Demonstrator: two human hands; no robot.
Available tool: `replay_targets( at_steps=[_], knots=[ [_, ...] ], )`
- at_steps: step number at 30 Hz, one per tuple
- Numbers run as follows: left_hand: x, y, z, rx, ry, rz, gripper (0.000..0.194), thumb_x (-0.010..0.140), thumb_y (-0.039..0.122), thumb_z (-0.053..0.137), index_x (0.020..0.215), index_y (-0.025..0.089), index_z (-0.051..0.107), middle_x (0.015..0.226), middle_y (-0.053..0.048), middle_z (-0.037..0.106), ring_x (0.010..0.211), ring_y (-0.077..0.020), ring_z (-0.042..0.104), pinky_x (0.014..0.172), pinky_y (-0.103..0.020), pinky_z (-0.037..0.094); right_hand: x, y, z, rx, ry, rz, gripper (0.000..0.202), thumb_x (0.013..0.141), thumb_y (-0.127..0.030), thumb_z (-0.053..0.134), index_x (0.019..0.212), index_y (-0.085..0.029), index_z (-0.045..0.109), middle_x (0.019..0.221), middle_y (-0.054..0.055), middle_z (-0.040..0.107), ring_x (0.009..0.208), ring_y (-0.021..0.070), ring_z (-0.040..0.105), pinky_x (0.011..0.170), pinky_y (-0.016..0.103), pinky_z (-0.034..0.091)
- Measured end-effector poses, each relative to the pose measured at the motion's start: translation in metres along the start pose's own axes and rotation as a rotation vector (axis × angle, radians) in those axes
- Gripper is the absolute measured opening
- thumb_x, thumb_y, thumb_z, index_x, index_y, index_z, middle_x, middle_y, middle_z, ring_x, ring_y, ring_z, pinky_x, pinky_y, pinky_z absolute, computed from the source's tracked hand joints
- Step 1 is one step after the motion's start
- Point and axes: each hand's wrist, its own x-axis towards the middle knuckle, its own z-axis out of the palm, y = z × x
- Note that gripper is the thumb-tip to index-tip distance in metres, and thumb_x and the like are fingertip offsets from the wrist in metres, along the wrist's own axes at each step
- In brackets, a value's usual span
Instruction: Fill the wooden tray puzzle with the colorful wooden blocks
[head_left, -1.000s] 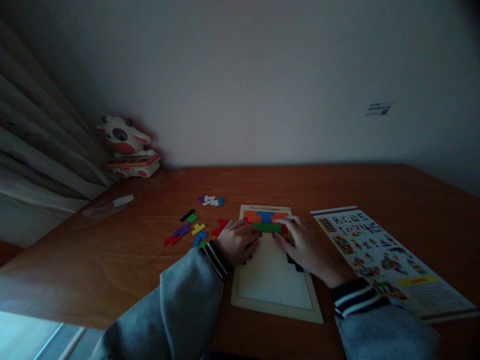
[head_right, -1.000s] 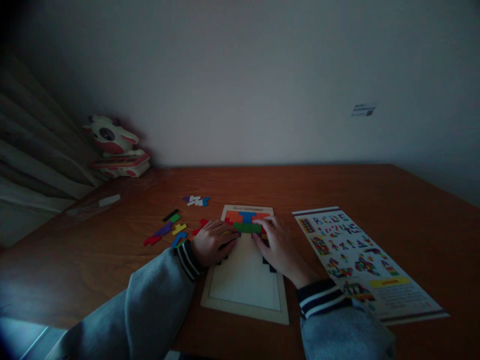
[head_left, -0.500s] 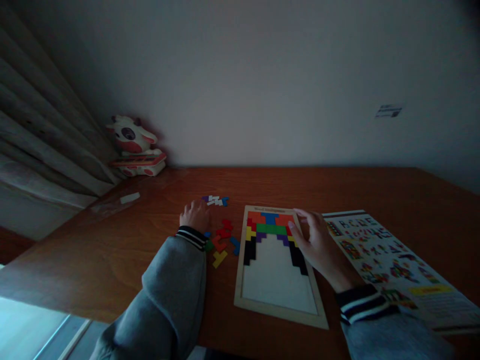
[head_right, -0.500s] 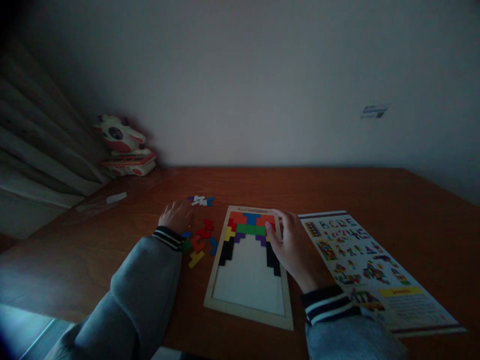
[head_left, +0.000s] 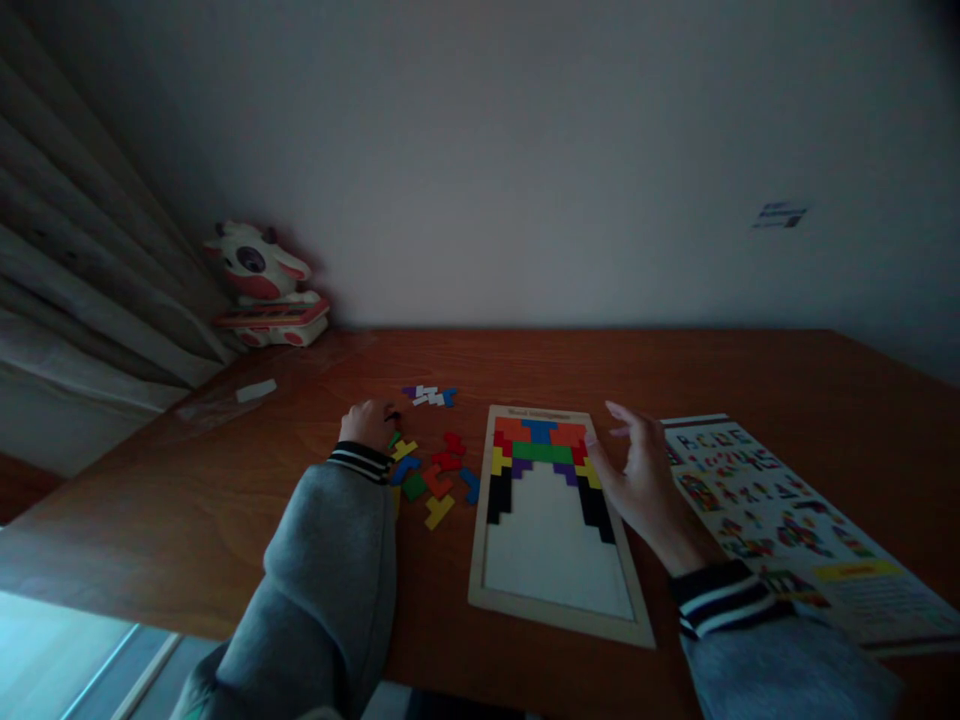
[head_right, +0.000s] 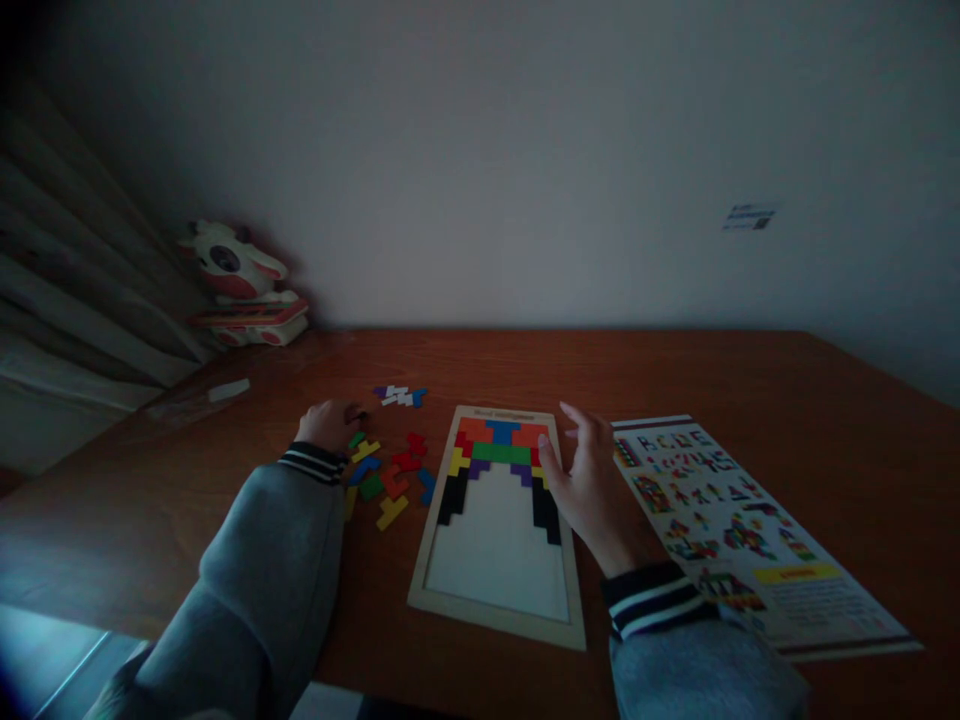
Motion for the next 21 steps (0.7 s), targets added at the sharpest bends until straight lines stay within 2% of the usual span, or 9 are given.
replay_targets(
  at_steps=[4, 10, 15, 21],
  knots=[
    [0.003, -0.003, 0.001, -0.063, 0.003, 0.010, 0.037, 0.076, 0.021, 0.060, 0.111, 0.027, 0.069, 0.110, -0.004, 0.073, 0.107, -0.0267, 0.066, 0.088, -0.032, 0.052, 0.000, -0.002, -0.001, 0.010, -0.021, 0.016, 0.044, 0.092, -0.043, 0.052, 0.130, -0.021, 0.047, 0.118, 0.014, 0.051, 0.091, 0.0236, 0.058, 0.086, 0.047, 0.050],
    [0.009, -0.012, 0.006, -0.174, 0.001, 0.016, 0.035, 0.075, 0.031, 0.067, 0.108, 0.024, 0.070, 0.101, -0.003, 0.075, 0.099, -0.0240, 0.069, 0.087, -0.029, 0.052, 0.001, -0.005, -0.002, 0.023, -0.020, 0.018, 0.042, 0.092, -0.041, 0.052, 0.129, -0.021, 0.049, 0.116, 0.013, 0.052, 0.092, 0.0236, 0.057, 0.085, 0.046, 0.051],
    [0.011, -0.016, 0.006, -0.262, 0.004, -0.002, 0.029, 0.076, 0.031, 0.067, 0.102, 0.020, 0.073, 0.098, -0.004, 0.076, 0.096, -0.0217, 0.070, 0.085, -0.026, 0.053, 0.001, -0.002, 0.000, 0.043, -0.040, 0.018, 0.042, 0.091, -0.040, 0.054, 0.129, -0.022, 0.049, 0.117, 0.013, 0.053, 0.091, 0.0233, 0.058, 0.085, 0.047, 0.052],
    [0.010, -0.017, 0.002, -0.338, -0.015, -0.024, 0.030, 0.074, 0.028, 0.070, 0.102, 0.019, 0.074, 0.092, -0.002, 0.077, 0.091, -0.0203, 0.072, 0.083, -0.026, 0.055, 0.000, -0.002, 0.000, 0.067, -0.061, 0.020, 0.042, 0.091, -0.038, 0.053, 0.129, -0.022, 0.049, 0.120, 0.013, 0.054, 0.092, 0.0232, 0.060, 0.086, 0.046, 0.053]
  ],
)
